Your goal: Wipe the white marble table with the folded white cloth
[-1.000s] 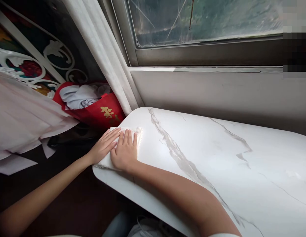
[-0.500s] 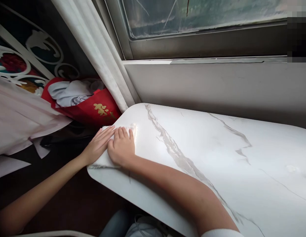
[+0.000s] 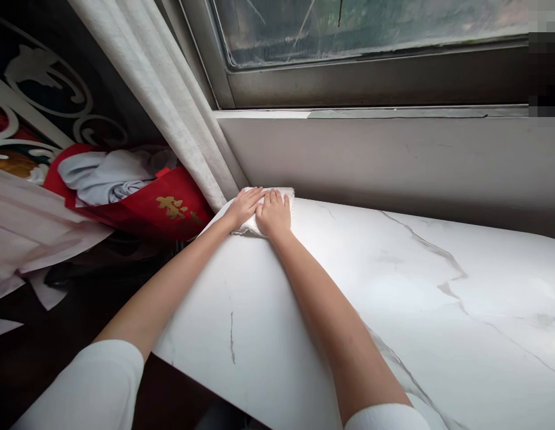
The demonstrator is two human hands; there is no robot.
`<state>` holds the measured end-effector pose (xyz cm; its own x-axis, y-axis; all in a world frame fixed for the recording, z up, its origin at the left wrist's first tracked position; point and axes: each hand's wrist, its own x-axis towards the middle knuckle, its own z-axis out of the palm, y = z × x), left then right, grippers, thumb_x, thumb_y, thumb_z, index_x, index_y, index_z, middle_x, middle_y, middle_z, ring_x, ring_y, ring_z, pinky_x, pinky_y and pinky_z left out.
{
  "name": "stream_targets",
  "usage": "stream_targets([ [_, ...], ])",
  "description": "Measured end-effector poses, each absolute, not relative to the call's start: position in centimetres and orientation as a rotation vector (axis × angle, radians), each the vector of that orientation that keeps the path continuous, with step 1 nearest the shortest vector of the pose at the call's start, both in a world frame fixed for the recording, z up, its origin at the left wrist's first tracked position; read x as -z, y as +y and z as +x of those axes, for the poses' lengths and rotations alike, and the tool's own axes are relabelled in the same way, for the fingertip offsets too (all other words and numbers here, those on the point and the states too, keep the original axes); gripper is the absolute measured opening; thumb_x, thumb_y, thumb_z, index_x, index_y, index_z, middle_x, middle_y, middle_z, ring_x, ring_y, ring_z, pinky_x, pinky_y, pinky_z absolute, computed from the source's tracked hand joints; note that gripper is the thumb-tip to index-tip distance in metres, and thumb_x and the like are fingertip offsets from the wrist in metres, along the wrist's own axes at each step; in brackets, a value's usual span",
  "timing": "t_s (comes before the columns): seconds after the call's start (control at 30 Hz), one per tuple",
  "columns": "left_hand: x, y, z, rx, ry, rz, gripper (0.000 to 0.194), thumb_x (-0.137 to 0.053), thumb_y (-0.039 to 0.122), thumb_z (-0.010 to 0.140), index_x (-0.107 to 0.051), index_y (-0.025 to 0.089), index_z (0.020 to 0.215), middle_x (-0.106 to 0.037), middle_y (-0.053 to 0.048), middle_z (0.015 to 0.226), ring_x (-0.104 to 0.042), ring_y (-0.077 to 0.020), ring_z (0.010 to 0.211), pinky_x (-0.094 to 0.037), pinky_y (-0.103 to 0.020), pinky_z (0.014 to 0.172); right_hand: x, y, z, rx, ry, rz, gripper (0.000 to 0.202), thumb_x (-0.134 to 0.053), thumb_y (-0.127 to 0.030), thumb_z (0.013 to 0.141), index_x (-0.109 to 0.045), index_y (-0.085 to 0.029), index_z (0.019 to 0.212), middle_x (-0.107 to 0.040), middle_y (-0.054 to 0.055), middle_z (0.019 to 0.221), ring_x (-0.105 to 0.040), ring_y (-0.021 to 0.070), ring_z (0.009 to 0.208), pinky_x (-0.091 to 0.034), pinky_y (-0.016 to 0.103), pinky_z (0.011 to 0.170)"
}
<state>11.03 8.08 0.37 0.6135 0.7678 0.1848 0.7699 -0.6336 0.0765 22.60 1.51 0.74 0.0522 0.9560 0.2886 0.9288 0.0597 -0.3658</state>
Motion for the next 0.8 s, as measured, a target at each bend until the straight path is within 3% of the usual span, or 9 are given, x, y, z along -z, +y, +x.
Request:
stream_targets([
  [0.4, -0.3, 4.9, 11.1, 0.355, -1.245, -2.831, 0.046, -0.028, 0.023, 0.094, -0.038, 0.015, 0.139, -0.033, -0.008, 0.147, -0.026, -0.0172, 0.137, -0.013, -0.040, 0.113, -0.6, -1.6, 22.8, -0.040, -1.897, -1.895, 0.053, -0.028, -0.023, 0.092, -0.034, 0.000, 0.140, -0.034, 0.016, 0.146, -0.025, 0.0235, 0.137, -0.011, 0.042, 0.112],
  [0.7, -0.5, -9.7, 6.6, 0.456, -1.256, -2.763, 0.048, -0.021, 0.024, 0.095, -0.036, 0.011, 0.139, -0.035, -0.012, 0.146, -0.024, -0.0225, 0.137, -0.016, -0.048, 0.113, -1.5, -14.1, 20.9, -0.160, -2.158, -1.652, 0.056, -0.025, -0.029, 0.094, -0.029, -0.001, 0.142, -0.028, 0.016, 0.149, -0.017, 0.0250, 0.139, -0.010, 0.045, 0.114],
  [0.8, -0.7, -14.8, 5.4, 0.460, -1.268, -2.771, 0.051, -0.023, 0.024, 0.094, -0.028, 0.013, 0.144, -0.032, -0.012, 0.147, -0.022, -0.0237, 0.138, -0.017, -0.051, 0.113, -1.8, -18.5, 20.7, -0.221, -2.232, -1.542, 0.056, -0.025, -0.030, 0.094, -0.026, -0.002, 0.143, -0.025, 0.015, 0.150, -0.013, 0.0250, 0.140, -0.008, 0.046, 0.115],
])
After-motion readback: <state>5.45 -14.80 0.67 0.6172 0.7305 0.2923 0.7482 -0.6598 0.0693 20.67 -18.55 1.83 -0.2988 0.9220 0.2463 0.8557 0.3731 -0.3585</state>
